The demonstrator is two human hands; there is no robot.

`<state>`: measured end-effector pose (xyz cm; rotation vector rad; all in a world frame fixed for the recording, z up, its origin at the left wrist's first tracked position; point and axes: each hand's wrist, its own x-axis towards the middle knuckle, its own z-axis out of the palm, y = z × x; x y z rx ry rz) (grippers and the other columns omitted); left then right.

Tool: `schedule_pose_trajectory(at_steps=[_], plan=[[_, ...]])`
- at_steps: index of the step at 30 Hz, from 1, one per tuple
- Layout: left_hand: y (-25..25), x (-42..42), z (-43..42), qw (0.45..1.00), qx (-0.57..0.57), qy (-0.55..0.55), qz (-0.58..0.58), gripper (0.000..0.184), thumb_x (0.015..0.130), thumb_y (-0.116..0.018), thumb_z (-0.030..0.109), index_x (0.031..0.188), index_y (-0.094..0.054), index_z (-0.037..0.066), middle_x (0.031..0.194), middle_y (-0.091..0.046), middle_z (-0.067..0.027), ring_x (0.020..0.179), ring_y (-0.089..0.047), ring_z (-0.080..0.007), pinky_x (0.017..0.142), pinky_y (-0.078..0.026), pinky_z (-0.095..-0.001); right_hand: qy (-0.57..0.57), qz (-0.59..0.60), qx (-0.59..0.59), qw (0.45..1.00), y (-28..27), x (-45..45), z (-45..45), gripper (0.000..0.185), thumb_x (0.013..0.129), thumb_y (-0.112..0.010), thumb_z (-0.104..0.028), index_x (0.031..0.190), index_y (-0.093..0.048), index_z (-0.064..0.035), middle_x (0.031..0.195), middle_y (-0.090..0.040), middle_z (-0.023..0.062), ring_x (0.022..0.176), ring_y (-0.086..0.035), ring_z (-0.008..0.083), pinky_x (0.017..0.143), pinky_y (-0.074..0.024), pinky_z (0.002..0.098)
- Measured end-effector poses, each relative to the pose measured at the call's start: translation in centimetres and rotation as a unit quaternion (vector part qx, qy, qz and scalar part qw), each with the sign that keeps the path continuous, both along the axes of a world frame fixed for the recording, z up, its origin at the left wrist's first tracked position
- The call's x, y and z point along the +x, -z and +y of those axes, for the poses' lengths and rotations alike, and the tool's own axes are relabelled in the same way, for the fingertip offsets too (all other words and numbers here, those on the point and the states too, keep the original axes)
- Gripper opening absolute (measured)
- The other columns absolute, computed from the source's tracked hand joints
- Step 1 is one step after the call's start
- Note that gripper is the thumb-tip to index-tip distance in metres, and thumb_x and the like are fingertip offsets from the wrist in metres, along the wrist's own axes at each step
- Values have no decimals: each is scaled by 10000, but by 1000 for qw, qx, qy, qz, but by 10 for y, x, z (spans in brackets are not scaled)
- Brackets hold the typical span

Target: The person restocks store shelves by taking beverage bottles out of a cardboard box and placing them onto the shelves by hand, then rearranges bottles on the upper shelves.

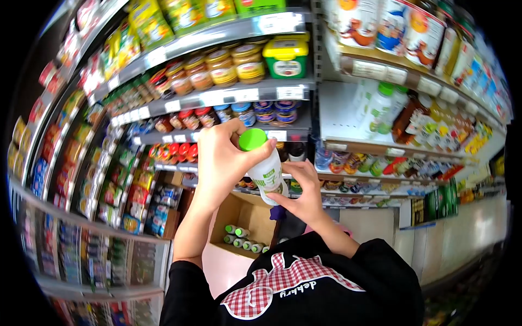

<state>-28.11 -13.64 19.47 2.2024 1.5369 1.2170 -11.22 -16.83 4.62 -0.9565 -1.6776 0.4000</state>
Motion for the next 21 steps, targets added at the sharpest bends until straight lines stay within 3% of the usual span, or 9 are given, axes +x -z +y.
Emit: schedule_pose_trajectory(at_steps=[2, 3, 4, 8, 9, 12, 16, 19, 21], plan=[[-4, 19, 7, 1000, 7, -2, -9, 479, 689, -863, 316, 598, -535, -21, 481, -504, -99, 439, -440, -114, 448, -386, -305, 112, -8, 31, 993, -1, -4, -7, 638, 679, -890, -340, 1204, -667, -54, 1089, -668, 92, 1053, -579, 294, 1059, -337, 524], [-5, 30, 7, 1000, 12, 19, -17, 427, 737, -858, 250, 617, -545, -13, 504, -507, -18, 489, -433, -38, 450, -323, -239, 157, -5, 37, 987, -3, -6, -10, 660, 684, -883, -361, 1233, -659, -73, 1074, -670, 73, 1055, -577, 283, 1066, -319, 545], [-4, 36, 11, 1000, 13, 17, -1, 434, 746, -856, 254, 609, -542, -13, 500, -501, -18, 483, -422, -37, 447, -321, -236, 201, -2, 44, 979, -5, -6, -11, 682, 688, -876, -382, 1262, -651, -93, 1060, -672, 55, 1058, -576, 272, 1073, -301, 567], [-8, 69, 15, 998, 43, 46, -3, 448, 753, -857, 257, 606, -541, -24, 493, -486, -21, 479, -394, -43, 441, -303, -244, 288, -12, 77, 954, -11, 15, -12, 633, 666, -891, -359, 1186, -656, -84, 987, -668, 54, 979, -582, 258, 1036, -323, 547], [-9, 77, 18, 998, 38, 50, -9, 450, 753, -857, 258, 606, -540, -27, 491, -481, -20, 479, -387, -45, 441, -299, -247, 303, -18, 97, 948, -11, 21, -10, 603, 622, -914, -309, 1108, -653, -65, 968, -634, 81, 937, -564, 299, 973, -357, 507], [-11, 103, 21, 997, 27, 67, -6, 470, 705, -865, 327, 629, -581, -41, 497, -532, -134, 429, -495, -180, 473, -434, -335, 332, -5, 92, 939, -10, 41, -11, 584, 603, -918, -284, 1078, -661, -61, 966, -636, 80, 924, -567, 293, 941, -365, 478], [-8, 141, 24, 991, 32, 126, -7, 431, 736, -867, 300, 662, -609, -36, 484, -518, -88, 426, -477, -135, 438, -385, -283, 363, 12, 101, 926, -6, 73, -11, 561, 588, -919, -250, 1050, -664, -61, 899, -640, 64, 848, -578, 271, 871, -389, 451], [-3, 163, 26, 980, -12, 198, -19, 366, 825, -806, 290, 748, -649, -32, 542, -512, 2, 487, -438, -45, 444, -317, -230, 388, 32, 108, 915, -3, 99, -11, 539, 581, -915, -225, 1026, -660, -60, 884, -644, 72, 813, -580, 279, 786, -424, 419], [8, 171, 34, 951, -55, 279, -119, 301, 864, -767, 252, 839, -672, -32, 552, -532, -10, 486, -473, -64, 459, -367, -240, 398, 51, 95, 911, -1, 113, -12, 525, 579, -914, -219, 1000, -655, -43, 908, -647, 96, 832, -584, 298, 774, -440, 412]])
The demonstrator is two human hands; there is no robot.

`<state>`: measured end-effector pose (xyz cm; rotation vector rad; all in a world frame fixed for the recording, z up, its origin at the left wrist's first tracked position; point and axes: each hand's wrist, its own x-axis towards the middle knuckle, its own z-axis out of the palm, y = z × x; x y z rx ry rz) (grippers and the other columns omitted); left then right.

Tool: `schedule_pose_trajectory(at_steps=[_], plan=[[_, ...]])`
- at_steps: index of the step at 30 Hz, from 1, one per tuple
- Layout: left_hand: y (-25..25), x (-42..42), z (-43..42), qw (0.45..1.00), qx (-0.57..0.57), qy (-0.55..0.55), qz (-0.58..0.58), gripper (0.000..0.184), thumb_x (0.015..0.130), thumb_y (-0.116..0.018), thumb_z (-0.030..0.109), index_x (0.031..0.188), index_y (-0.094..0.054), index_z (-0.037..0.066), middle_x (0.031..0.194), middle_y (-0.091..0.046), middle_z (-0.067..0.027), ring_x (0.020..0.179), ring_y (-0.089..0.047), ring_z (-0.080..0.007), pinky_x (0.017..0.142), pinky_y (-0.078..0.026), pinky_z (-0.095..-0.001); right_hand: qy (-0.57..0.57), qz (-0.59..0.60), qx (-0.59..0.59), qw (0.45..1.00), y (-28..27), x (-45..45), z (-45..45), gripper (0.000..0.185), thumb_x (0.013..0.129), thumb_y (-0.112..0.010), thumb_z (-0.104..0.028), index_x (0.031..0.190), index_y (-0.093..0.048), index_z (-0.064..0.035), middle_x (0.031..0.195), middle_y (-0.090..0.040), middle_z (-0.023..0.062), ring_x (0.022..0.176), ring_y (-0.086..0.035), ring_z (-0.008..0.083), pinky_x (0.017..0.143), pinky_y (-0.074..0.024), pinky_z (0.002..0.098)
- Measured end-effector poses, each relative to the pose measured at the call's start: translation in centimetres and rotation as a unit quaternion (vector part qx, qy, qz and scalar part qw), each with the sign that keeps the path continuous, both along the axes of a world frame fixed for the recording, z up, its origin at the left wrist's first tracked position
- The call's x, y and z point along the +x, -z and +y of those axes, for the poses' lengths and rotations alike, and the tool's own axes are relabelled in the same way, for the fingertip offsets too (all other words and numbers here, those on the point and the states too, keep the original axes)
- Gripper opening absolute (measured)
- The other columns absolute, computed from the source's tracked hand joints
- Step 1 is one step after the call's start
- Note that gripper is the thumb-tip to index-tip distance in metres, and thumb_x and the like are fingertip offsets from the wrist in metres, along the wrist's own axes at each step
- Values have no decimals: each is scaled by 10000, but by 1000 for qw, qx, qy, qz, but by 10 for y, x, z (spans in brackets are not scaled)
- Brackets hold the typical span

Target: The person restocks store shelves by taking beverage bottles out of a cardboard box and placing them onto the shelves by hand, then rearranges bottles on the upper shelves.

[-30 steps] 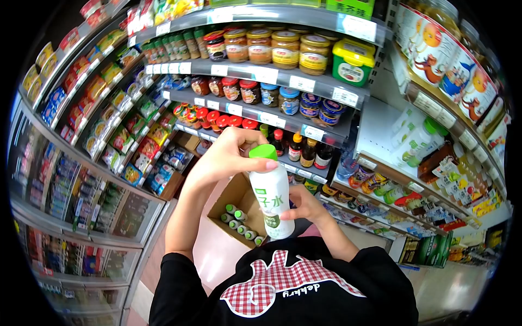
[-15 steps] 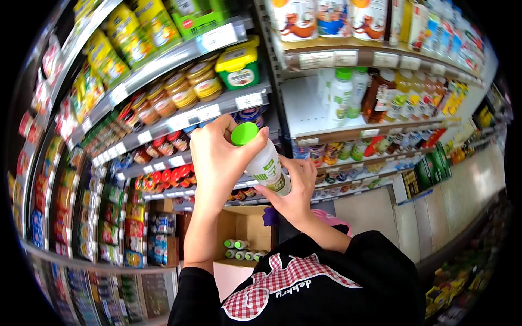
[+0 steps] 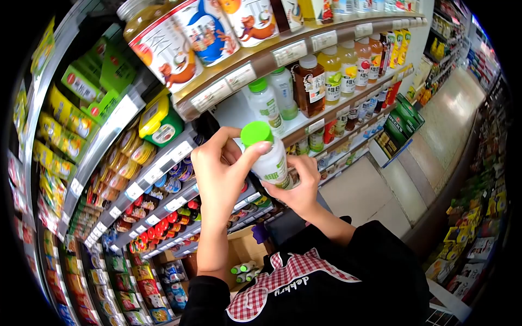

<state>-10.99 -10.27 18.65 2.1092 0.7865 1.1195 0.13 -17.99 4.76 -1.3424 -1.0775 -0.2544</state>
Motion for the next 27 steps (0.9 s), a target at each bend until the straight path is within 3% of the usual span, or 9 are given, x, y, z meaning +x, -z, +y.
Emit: schedule_pose_trajectory(at_steps=[2, 5, 7, 8, 9, 11, 12, 15, 27], plan=[[8, 2, 9, 997, -22, 54, -48, 233, 949, -670, 206, 972, -693, -24, 635, -582, -22, 546, -528, -66, 503, -416, -240, 13, 15, 17, 1000, 2, 16, 2, 528, 583, -915, -238, 1013, -669, -56, 870, -643, 68, 803, -586, 268, 767, -424, 405], [63, 20, 44, 997, -61, -3, -46, 246, 989, -622, 204, 1035, -696, -26, 768, -654, -72, 666, -583, -94, 563, -438, -242, 43, 22, 40, 998, 6, 40, 6, 524, 590, -914, -257, 1011, -674, -58, 843, -630, 49, 786, -576, 252, 773, -418, 399], [99, 44, 58, 997, 31, -68, 11, 254, 884, -753, 192, 1014, -685, -17, 781, -681, -102, 658, -621, -163, 569, -480, -290, 54, 28, 45, 997, 13, 54, 10, 517, 595, -912, -260, 1006, -673, -56, 850, -636, 52, 791, -578, 251, 784, -418, 399], [118, 53, 63, 994, 25, -95, 58, 367, 820, -807, 191, 1102, -663, 6, 929, -704, -134, 757, -651, -224, 637, -512, -342, 49, 62, 8, 997, 16, 56, 7, 505, 596, -903, -224, 988, -665, -11, 974, -659, 112, 930, -579, 292, 843, -451, 416], [134, 63, 67, 991, 32, -107, 71, 493, 784, -833, 207, 1181, -620, 8, 1048, -694, -145, 862, -660, -277, 722, -527, -390, 53, 66, 7, 996, 18, 61, 7, 505, 598, -902, -224, 990, -666, -10, 977, -661, 112, 933, -580, 291, 847, -450, 415], [162, 81, 81, 985, 112, -119, 59, 555, 767, -846, 201, 1211, -587, -8, 1082, -683, -163, 913, -660, -319, 767, -528, -419, 55, 71, 1, 996, 21, 70, 7, 506, 601, -899, -223, 995, -666, -8, 984, -665, 112, 938, -581, 290, 855, -447, 412], [163, 88, 81, 988, 74, -122, 52, 573, 745, -860, 180, 1197, -575, -27, 1071, -689, -183, 927, -670, -366, 784, -532, -442, 68, 55, 26, 996, 20, 74, 11, 513, 593, -912, -271, 987, -671, -50, 858, -646, 62, 803, -584, 259, 799, -413, 402], [171, 99, 89, 993, 19, -112, 25, 556, 737, -864, 152, 1178, -578, -29, 1062, -693, -206, 931, -682, -379, 792, -533, -446, 70, 48, 19, 996, 27, 85, 13, 509, 598, -913, -272, 989, -672, -51, 856, -646, 60, 808, -588, 259, 799, -414, 403], [169, 104, 97, 994, 8, -108, 29, 503, 687, -895, 114, 1034, -576, -61, 948, -720, -239, 873, -717, -377, 794, -564, -413, 59, 55, 13, 997, 25, 100, 29, 512, 609, -914, -291, 993, -671, -55, 873, -649, 55, 817, -597, 241, 805, -411, 398]])
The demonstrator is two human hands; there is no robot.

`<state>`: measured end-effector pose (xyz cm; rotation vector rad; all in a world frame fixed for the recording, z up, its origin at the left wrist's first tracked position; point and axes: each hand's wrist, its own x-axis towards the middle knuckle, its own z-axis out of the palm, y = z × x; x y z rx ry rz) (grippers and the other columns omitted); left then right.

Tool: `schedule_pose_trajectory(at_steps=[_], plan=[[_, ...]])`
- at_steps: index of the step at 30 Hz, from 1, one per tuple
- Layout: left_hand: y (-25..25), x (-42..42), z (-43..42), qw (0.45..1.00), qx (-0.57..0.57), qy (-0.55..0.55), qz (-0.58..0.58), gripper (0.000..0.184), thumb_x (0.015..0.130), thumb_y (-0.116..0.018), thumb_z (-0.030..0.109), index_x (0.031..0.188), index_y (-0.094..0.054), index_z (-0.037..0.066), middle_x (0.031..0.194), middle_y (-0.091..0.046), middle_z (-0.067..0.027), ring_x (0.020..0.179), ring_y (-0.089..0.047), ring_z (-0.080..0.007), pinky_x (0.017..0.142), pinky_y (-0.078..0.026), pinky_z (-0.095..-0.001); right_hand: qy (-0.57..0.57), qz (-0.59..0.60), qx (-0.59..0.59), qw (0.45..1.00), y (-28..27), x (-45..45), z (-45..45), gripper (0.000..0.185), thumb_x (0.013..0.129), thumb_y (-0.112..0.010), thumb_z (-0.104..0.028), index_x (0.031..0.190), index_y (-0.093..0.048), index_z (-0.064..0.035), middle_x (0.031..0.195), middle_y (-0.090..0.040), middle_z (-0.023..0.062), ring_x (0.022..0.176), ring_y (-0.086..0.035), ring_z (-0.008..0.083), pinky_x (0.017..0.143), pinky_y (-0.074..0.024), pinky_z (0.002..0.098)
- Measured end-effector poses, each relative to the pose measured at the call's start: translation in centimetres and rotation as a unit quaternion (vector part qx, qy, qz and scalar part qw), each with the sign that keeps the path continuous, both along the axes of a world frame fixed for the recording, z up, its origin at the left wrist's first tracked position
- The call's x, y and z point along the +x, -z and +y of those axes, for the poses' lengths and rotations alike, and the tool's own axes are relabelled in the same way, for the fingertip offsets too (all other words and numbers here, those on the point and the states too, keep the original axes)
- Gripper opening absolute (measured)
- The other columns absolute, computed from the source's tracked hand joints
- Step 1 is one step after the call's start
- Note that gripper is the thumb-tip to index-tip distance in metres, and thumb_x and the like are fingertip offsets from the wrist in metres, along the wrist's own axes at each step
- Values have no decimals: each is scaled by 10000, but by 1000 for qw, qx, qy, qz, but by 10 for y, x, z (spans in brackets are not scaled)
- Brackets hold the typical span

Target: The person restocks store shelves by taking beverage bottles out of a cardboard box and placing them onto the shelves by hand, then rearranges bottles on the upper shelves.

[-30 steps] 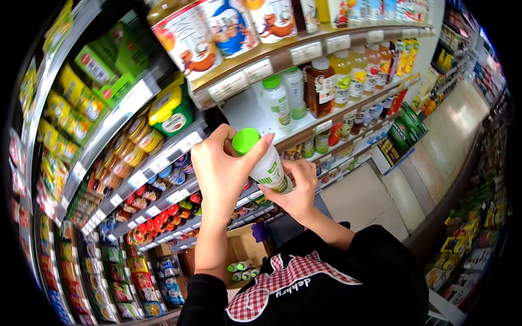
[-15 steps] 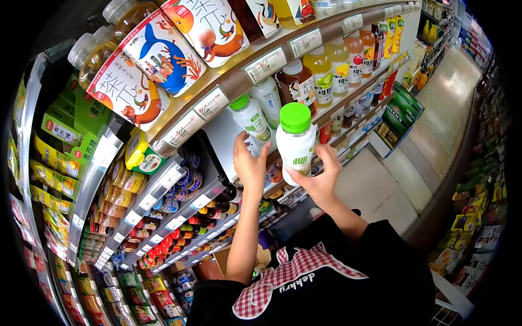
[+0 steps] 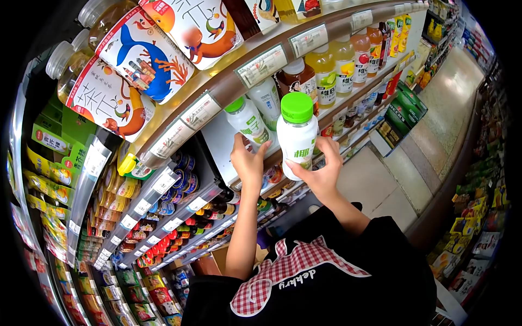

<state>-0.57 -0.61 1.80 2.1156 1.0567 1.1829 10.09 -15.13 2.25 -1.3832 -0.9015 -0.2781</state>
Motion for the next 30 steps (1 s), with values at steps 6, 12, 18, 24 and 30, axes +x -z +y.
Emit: schedule_pose_trajectory(at_steps=[6, 12, 18, 24, 30], plan=[[0, 4, 5, 1000, 12, -1, -3, 484, 683, -893, 102, 1015, -582, -63, 943, -720, -250, 871, -716, -403, 773, -561, -419, -26, 13, -26, 999, 0, -2, 4, 489, 605, -903, -210, 977, -663, -3, 951, -658, 99, 914, -578, 258, 828, -440, 382], [3, 4, 16, 1000, 10, 4, -1, 472, 684, -887, 91, 1005, -580, -66, 954, -719, -258, 872, -713, -419, 755, -555, -431, -24, -6, 9, 1000, 4, -4, 14, 535, 600, -915, -293, 1017, -679, -54, 875, -652, 46, 827, -590, 234, 822, -392, 402], [-2, 5, 17, 1000, 2, 1, 2, 462, 691, -879, 80, 1008, -577, -68, 967, -718, -263, 891, -713, -416, 759, -553, -433, -24, -2, 1, 1000, 4, -6, 15, 537, 600, -915, -292, 1019, -679, -54, 865, -650, 43, 830, -584, 230, 826, -389, 398], [-2, 8, 19, 1000, -23, 0, -12, 454, 702, -864, 60, 1025, -573, -68, 976, -718, -258, 888, -714, -409, 759, -549, -435, -15, 0, 4, 1000, 7, -6, 16, 535, 593, -917, -288, 1015, -680, -59, 858, -647, 38, 819, -584, 229, 823, -388, 397], [2, 10, 29, 1000, -19, -8, -8, 461, 701, -860, 51, 1047, -576, -57, 981, -718, -251, 905, -713, -402, 758, -549, -434, -21, -2, 6, 1000, 6, -7, 17, 535, 599, -915, -288, 1021, -684, -55, 869, -656, 43, 820, -589, 236, 824, -395, 399]])
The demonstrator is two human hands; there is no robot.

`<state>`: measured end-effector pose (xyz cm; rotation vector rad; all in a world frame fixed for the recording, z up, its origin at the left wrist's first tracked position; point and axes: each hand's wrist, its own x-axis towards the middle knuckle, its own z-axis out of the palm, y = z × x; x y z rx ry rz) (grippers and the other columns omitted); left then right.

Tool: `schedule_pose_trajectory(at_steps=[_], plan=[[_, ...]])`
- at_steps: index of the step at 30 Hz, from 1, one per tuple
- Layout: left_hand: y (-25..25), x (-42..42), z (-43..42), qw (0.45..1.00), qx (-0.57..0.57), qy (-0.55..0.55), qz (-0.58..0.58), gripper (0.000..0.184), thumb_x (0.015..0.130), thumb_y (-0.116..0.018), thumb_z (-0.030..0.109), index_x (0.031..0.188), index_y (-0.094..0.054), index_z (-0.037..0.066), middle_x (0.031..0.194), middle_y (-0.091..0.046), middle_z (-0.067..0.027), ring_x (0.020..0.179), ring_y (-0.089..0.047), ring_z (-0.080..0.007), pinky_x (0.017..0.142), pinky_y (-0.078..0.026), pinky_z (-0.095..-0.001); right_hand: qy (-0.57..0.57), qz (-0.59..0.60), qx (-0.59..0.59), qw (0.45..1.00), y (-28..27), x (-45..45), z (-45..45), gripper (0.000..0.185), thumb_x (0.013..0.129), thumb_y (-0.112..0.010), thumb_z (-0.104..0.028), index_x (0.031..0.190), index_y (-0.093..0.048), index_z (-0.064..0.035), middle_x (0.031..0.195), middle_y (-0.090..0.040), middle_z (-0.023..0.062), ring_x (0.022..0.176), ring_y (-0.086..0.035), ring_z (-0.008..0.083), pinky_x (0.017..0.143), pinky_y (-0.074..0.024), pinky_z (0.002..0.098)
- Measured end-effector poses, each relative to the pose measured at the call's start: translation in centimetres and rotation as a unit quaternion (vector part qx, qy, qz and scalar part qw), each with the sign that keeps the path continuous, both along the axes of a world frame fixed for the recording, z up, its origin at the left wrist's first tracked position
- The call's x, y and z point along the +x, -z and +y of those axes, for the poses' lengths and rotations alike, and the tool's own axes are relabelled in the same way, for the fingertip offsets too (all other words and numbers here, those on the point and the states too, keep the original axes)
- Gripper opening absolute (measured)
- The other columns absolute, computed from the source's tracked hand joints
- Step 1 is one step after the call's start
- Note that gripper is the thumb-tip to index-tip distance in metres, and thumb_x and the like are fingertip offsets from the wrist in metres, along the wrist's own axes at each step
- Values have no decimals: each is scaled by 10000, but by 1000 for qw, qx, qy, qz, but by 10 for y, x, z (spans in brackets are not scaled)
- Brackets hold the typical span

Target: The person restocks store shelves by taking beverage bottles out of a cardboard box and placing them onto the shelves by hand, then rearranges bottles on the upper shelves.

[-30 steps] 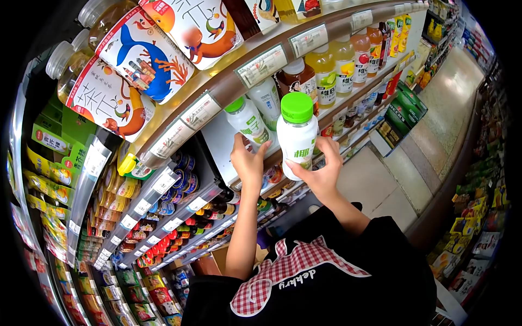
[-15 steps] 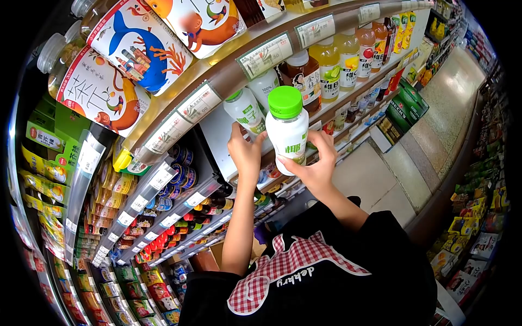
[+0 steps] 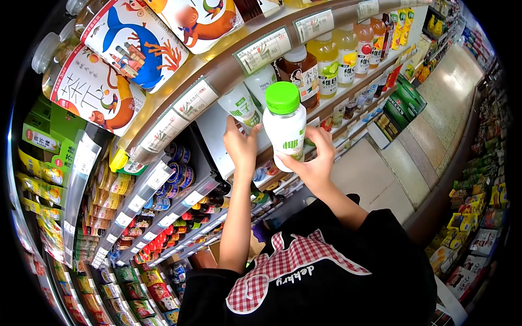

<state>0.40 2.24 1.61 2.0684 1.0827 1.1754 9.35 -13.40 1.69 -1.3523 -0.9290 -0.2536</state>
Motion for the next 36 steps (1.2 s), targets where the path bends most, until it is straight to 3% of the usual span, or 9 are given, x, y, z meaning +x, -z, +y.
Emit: schedule_pose_trajectory(at_steps=[10, 11, 15, 18, 19, 22, 25, 32, 36], plan=[[7, 0, 19, 1000, 17, 2, 0, 301, 796, -752, 56, 1022, -580, -45, 989, -728, -240, 934, -720, -394, 773, -557, -443, 19, -39, 25, 999, -7, -9, 28, 553, 613, -902, -312, 1051, -694, -45, 894, -656, 65, 827, -593, 267, 798, -424, 404], [7, -2, 20, 1000, 9, 13, -3, 328, 802, -739, 52, 1081, -597, -45, 985, -732, -234, 955, -718, -394, 782, -560, -443, 3, -29, 19, 999, -7, -10, 31, 534, 602, -923, -245, 1030, -678, -43, 933, -645, 85, 881, -589, 274, 815, -439, 405], [-3, -19, 15, 998, 2, 40, 58, 472, 820, -708, 7, 1272, -584, -47, 1102, -714, -233, 1048, -707, -351, 826, -585, -419, -2, -43, 51, 998, -12, -12, 50, 560, 621, -919, -235, 1079, -670, -30, 928, -644, 96, 883, -594, 290, 795, -453, 413], [-23, -35, -8, 998, -16, 66, -17, 449, 831, -693, -12, 1267, -595, -50, 1162, -695, -229, 1084, -692, -336, 848, -592, -425, 2, -32, 66, 997, -9, -14, 63, 554, 630, -914, -218, 1085, -667, -21, 937, -645, 104, 882, -598, 298, 791, -460, 417], [-21, -40, -13, 998, -23, 58, -7, 424, 832, -678, -12, 1247, -606, -59, 1177, -687, -227, 1092, -685, -338, 862, -586, -438, 6, -22, 59, 998, -9, -15, 66, 544, 637, -894, -279, 1079, -683, -42, 976, -711, 80, 886, -622, 276, 792, -440, 411], [-12, -45, -24, 997, -8, 75, 8, 439, 815, -669, -2, 1246, -606, -60, 1187, -680, -224, 1100, -679, -341, 874, -581, -436, 9, -18, 54, 998, -9, -18, 74, 537, 643, -890, -278, 1080, -683, -46, 989, -712, 78, 891, -625, 275, 794, -448, 414], [-14, -43, -33, 994, 8, 109, 21, 470, 759, -717, 48, 1207, -617, -51, 1157, -671, -236, 1040, -681, -379, 852, -574, -432, 6, -29, 45, 999, -3, -18, 81, 552, 647, -911, -238, 1103, -679, -31, 927, -641, 118, 866, -602, 307, 762, -472, 422], [-3, -34, -29, 996, 12, 83, 7, 467, 721, -776, 17, 1156, -622, -61, 1079, -690, -232, 1000, -696, -383, 832, -573, -413, 30, -25, 18, 999, 5, -20, 89, 548, 642, -909, -265, 1092, -685, -48, 925, -646, 117, 851, -604, 324, 753, -469, 439], [-1, -27, -29, 999, 10, 49, -5, 378, 733, -760, -12, 1084, -635, -76, 998, -706, -231, 931, -720, -374, 827, -585, -408, 47, -37, 14, 998, 5, -22, 91, 563, 627, -909, -286, 1096, -686, -69, 926, -651, 106, 860, -606, 325, 768, -462, 444]])
